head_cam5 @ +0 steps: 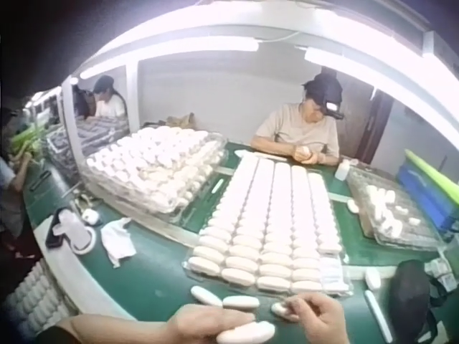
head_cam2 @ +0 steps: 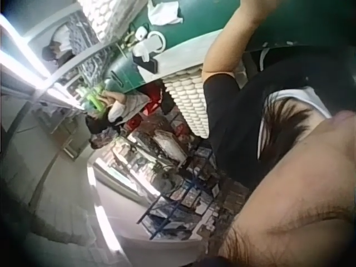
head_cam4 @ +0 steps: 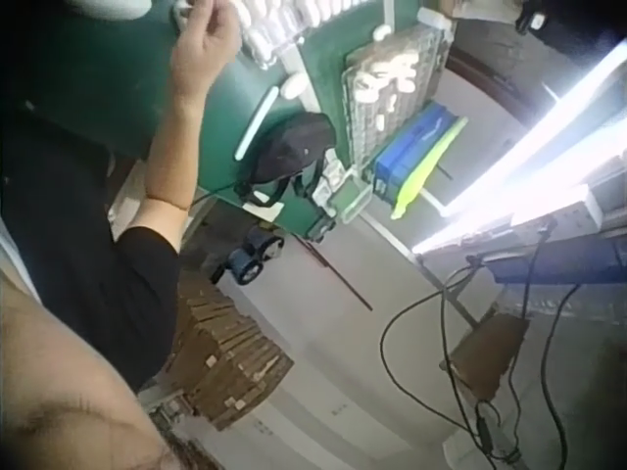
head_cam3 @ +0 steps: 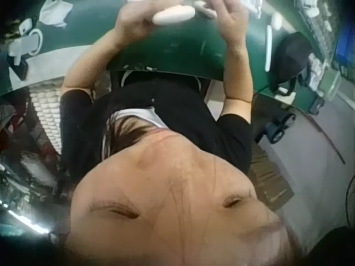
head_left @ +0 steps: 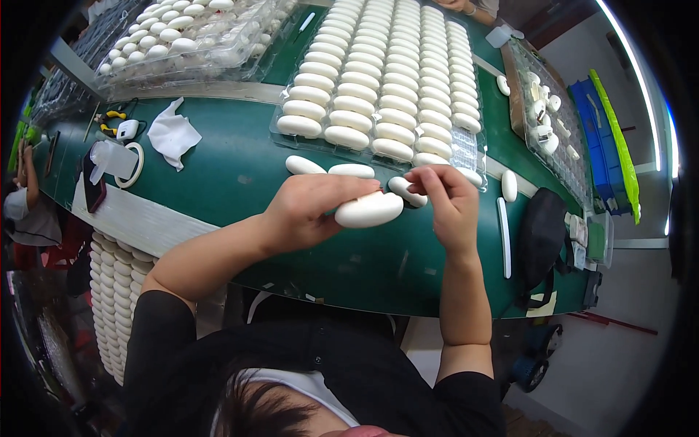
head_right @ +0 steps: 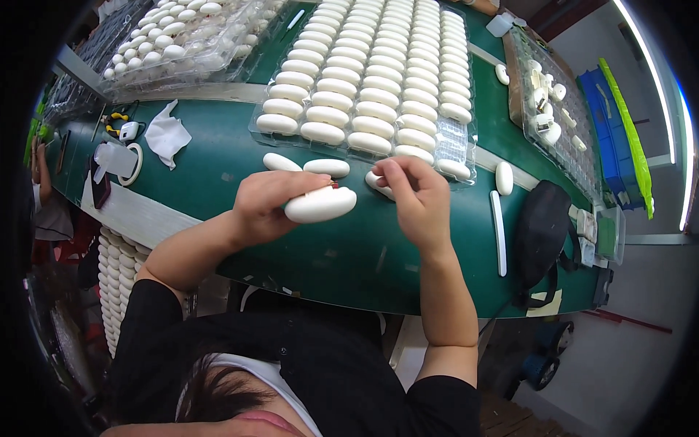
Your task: Assembling internal components into plastic earbud cases on a production line.
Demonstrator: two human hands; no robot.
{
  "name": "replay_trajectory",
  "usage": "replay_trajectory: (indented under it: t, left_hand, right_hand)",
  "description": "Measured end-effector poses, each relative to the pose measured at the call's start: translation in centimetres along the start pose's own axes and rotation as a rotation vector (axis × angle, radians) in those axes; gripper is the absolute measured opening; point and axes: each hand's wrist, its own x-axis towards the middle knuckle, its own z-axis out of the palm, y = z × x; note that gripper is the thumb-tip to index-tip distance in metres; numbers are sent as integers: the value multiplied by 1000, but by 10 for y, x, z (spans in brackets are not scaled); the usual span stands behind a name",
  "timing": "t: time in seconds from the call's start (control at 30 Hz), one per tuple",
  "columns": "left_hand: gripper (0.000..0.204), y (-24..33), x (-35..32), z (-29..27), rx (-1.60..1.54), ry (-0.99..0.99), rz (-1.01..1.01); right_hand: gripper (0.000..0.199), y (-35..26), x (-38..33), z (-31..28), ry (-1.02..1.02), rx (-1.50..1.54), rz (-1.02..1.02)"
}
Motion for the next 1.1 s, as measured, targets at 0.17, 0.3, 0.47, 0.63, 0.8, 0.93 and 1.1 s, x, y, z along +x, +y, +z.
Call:
replay_trajectory:
  t: [0.17, 0.3, 0.47, 0.63, 0.8, 0.93, 1.1]
  left_hand:
    - [36, -8, -6, -6, 291, -48, 219]
    - [37, -8, -3, -1, 297, -32, 201]
    - [36, -8, -7, 11, 167, -83, -52]
    - [28, -6, -10, 20, -483, -166, -647]
    - [29, 2, -9, 19, -581, -219, -659]
    - [33, 5, -9, 14, -455, -206, -506]
    - [39, 13, -9, 9, -337, -222, -405]
  right_hand:
    - [24, -1, -2, 5, 26, -159, -499]
    - [41, 0, -11, 15, -97, -354, -742]
    - [45, 17, -13, 22, -71, -504, -771]
    - [36, 24, -16, 17, -150, 6, -182]
    - [25, 15, -21, 14, -100, 244, -12]
    - [39, 5, -27, 9, -143, 99, -186]
    - [25, 3, -32, 8, -142, 52, -335]
